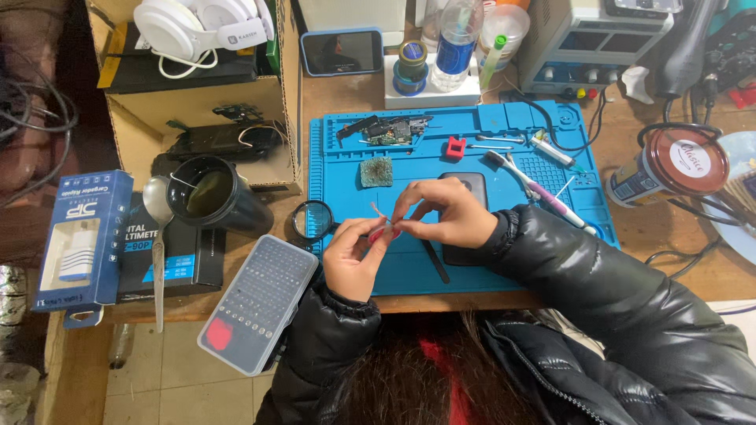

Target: The person works at a cluttered workbench, handling a roll of solder and a small electronic component. They open a plastic case containing small parts and use a soldering iron on a circuit board held in a vise. The person also handles a box of electronic components and a magnifying glass.

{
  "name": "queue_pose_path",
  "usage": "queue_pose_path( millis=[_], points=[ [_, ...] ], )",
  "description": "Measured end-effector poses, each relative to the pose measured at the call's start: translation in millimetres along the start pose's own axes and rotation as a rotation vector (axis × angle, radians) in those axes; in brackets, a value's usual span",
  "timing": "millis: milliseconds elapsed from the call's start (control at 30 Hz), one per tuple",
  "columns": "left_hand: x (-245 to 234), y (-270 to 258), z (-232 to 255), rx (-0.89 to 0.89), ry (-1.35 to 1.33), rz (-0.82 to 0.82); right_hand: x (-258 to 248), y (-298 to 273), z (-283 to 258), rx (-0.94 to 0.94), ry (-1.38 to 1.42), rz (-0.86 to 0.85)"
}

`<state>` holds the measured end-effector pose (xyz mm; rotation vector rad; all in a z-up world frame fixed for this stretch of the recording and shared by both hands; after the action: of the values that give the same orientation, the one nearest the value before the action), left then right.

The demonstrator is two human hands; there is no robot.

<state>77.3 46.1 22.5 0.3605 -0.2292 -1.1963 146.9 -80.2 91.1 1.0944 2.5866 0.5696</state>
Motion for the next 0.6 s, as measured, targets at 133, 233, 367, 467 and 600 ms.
queue_pose_path(
  millis=[133,233,367,467,600],
  points=[
    [-2.6,-1.0,-0.1,-0.007,0.005,0.034,0.7,-0.7,7.7,0.069,0.012,-0.025],
    [-4.4,-3.2,-8.7,-0.029,-0.007,0.052,-0.3,-0.3,15.0,0.142,0.029,-0.035],
    [-0.4,-8.0,-21.2,-0.123,-0.084,0.056,2.0,-4.1,28.6,0.281,0.064,-0.067],
    [-2.9,-8.4,-16.8,-0.145,-0.092,0.057,5.1,-4.0,27.5,0.315,0.106,-0.073],
    [-1.2,-4.8,-11.5,-0.163,-0.202,0.079,3.3,-5.0,31.0,0.346,0.142,-0.066]
  ],
)
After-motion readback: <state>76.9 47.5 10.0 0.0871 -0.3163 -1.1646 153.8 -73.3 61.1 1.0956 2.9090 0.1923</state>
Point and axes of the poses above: each hand's wrist, its own y-axis towards the middle knuckle, its own x-axis out of the palm, z = x × y, the point moved 10 cm from there along y, towards the middle knuckle, and after that the axes turned 4 degrees about y, right-handed, at the moved point
